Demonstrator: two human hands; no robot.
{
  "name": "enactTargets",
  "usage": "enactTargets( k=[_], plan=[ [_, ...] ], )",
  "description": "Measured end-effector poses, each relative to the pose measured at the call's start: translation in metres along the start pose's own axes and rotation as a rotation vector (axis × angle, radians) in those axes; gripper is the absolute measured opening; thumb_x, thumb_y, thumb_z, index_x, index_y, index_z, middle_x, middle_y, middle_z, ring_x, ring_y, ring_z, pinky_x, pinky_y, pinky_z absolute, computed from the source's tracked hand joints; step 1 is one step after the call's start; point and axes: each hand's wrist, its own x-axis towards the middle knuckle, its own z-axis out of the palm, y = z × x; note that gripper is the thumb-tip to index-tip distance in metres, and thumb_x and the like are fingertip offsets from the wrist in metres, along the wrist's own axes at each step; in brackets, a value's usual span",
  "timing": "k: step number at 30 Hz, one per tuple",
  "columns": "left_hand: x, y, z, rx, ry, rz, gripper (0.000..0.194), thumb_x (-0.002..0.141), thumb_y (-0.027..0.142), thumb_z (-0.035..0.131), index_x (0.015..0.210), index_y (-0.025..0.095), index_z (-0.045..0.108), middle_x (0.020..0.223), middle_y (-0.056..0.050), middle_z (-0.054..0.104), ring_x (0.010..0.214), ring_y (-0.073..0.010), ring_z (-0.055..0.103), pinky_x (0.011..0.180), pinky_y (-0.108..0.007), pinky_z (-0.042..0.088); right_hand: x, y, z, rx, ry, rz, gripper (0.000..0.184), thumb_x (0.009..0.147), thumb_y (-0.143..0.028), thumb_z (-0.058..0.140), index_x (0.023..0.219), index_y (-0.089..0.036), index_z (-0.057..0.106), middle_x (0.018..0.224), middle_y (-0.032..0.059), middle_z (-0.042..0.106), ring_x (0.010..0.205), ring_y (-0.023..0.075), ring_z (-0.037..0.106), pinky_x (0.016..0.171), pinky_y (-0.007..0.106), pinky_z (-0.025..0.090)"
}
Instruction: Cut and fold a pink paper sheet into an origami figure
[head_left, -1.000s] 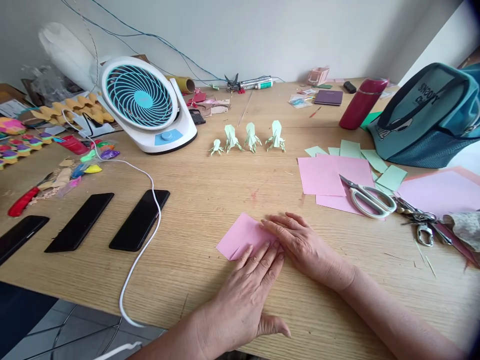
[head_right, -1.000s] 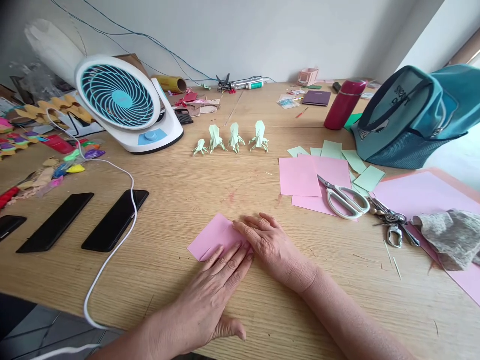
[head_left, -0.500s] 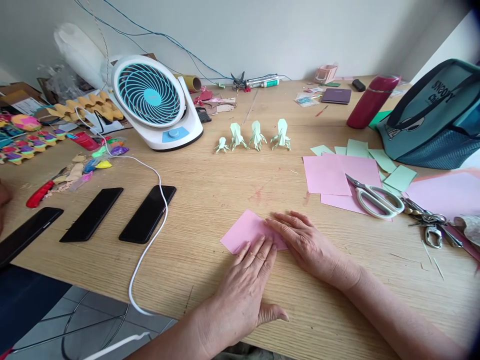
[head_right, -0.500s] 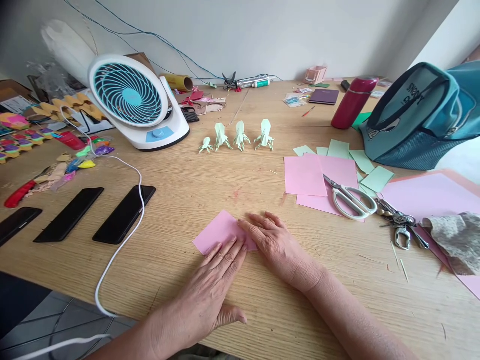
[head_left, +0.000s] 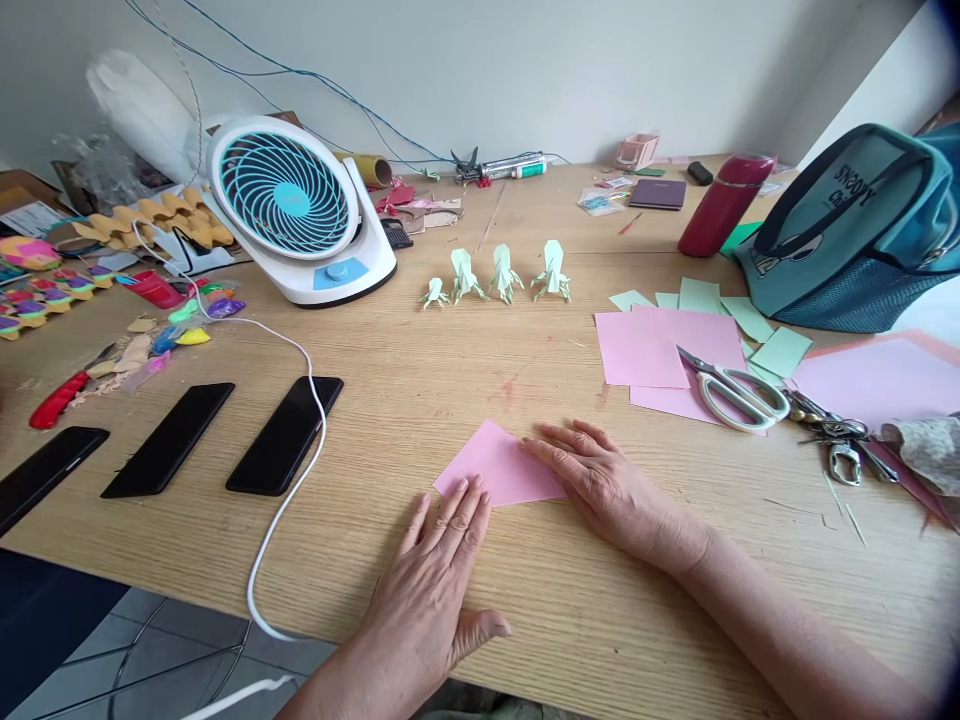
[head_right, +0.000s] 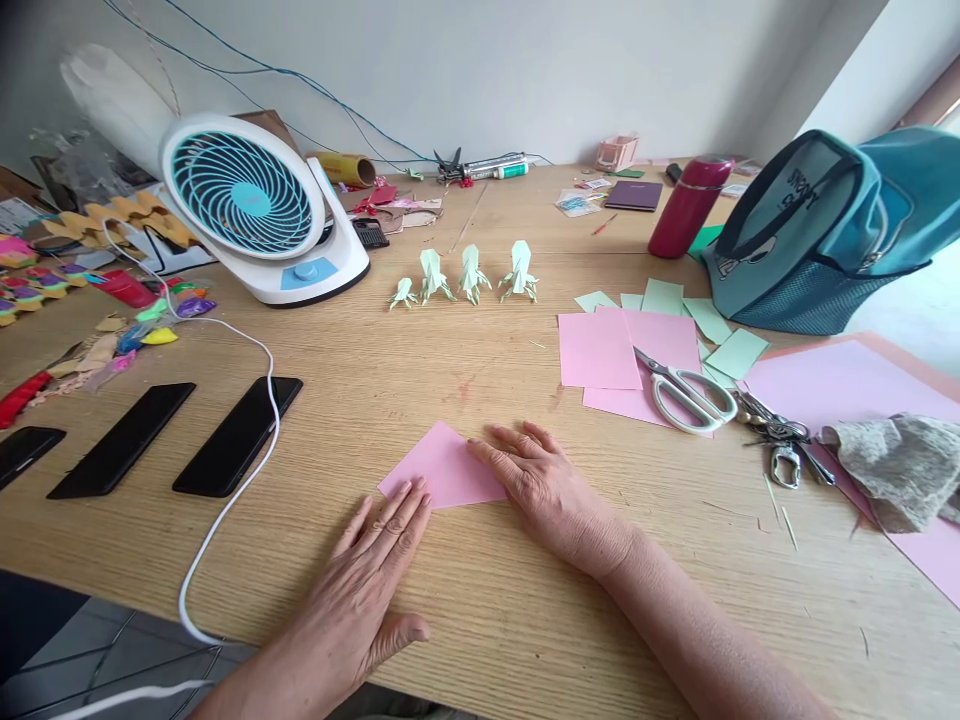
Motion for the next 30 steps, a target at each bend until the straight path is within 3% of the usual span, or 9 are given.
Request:
enactTargets(
  k=[4,7,9,12,16,22,30],
  plan=[
    [-0.003,-0.001,0.001,0.002,-0.004,-0.010,0.090,0.094,0.070,0.029,0.156,0.006,0.014,0.160,-0.015,0.025,0.150,-0.0290,0.016,0.120,-0.045,0.006,0.000,0.000,-0.003,-0.009,0.007,0.012,0.056,0.098,-0.009,0.037,0.153,-0.015,0.030,0.145,0.0149,0.054,0.142,0.0259,0.038,0.116,0.054,0.031],
    [-0.004,-0.001,0.002,-0.019,0.001,-0.011,0.093,0.092,0.071,0.029,0.156,0.006,0.010,0.160,-0.016,0.026,0.150,-0.0288,0.016,0.119,-0.045,0.007,-0.002,-0.006,-0.009,-0.032,-0.021,-0.010,0.055,0.099,-0.012,0.040,0.152,-0.024,0.033,0.152,0.0085,0.046,0.145,0.0285,0.033,0.114,0.057,0.031],
    [-0.004,-0.001,0.003,-0.038,0.004,-0.015,0.094,0.092,0.072,0.029,0.157,0.007,0.007,0.160,-0.016,0.027,0.150,-0.0286,0.018,0.119,-0.044,0.008,-0.005,-0.015,-0.012,-0.047,-0.053,-0.044,0.050,0.100,-0.024,0.044,0.150,-0.028,0.038,0.158,0.0068,0.036,0.147,0.0325,0.027,0.114,0.061,0.030],
    [-0.002,0.000,0.004,-0.064,0.008,-0.026,0.096,0.090,0.075,0.028,0.157,0.011,0.006,0.160,-0.016,0.027,0.148,-0.0298,0.022,0.119,-0.045,0.010,-0.009,-0.031,-0.014,-0.049,-0.084,-0.058,0.059,0.097,-0.042,0.051,0.152,-0.024,0.036,0.162,0.0138,0.023,0.148,0.0373,0.021,0.114,0.065,0.026],
    [-0.001,0.001,0.003,-0.079,0.009,-0.049,0.100,0.084,0.080,0.028,0.158,0.016,0.007,0.160,-0.014,0.026,0.147,-0.0326,0.024,0.118,-0.048,0.014,-0.019,-0.042,-0.010,-0.064,-0.117,-0.030,0.065,0.096,-0.047,0.051,0.153,-0.021,0.033,0.162,0.0157,0.022,0.148,0.0383,0.019,0.115,0.065,0.026],
    [-0.001,0.002,0.004,-0.069,0.005,-0.062,0.101,0.084,0.080,0.029,0.158,0.015,0.007,0.161,-0.014,0.024,0.147,-0.0325,0.022,0.116,-0.048,0.015,-0.046,-0.039,-0.006,-0.132,-0.034,0.073,0.067,0.099,-0.044,0.047,0.156,-0.018,0.024,0.164,0.0134,0.018,0.151,0.0342,0.013,0.117,0.061,0.025],
    [-0.002,0.004,0.004,-0.066,-0.016,-0.071,0.093,0.090,0.073,0.034,0.157,0.014,0.007,0.162,-0.014,0.021,0.149,-0.0331,0.018,0.117,-0.049,0.018,-0.071,-0.044,0.000,-0.244,0.064,0.234,0.072,0.099,-0.045,0.045,0.158,-0.015,0.015,0.161,0.0156,0.026,0.148,0.0337,0.024,0.113,0.059,0.032]
  ],
)
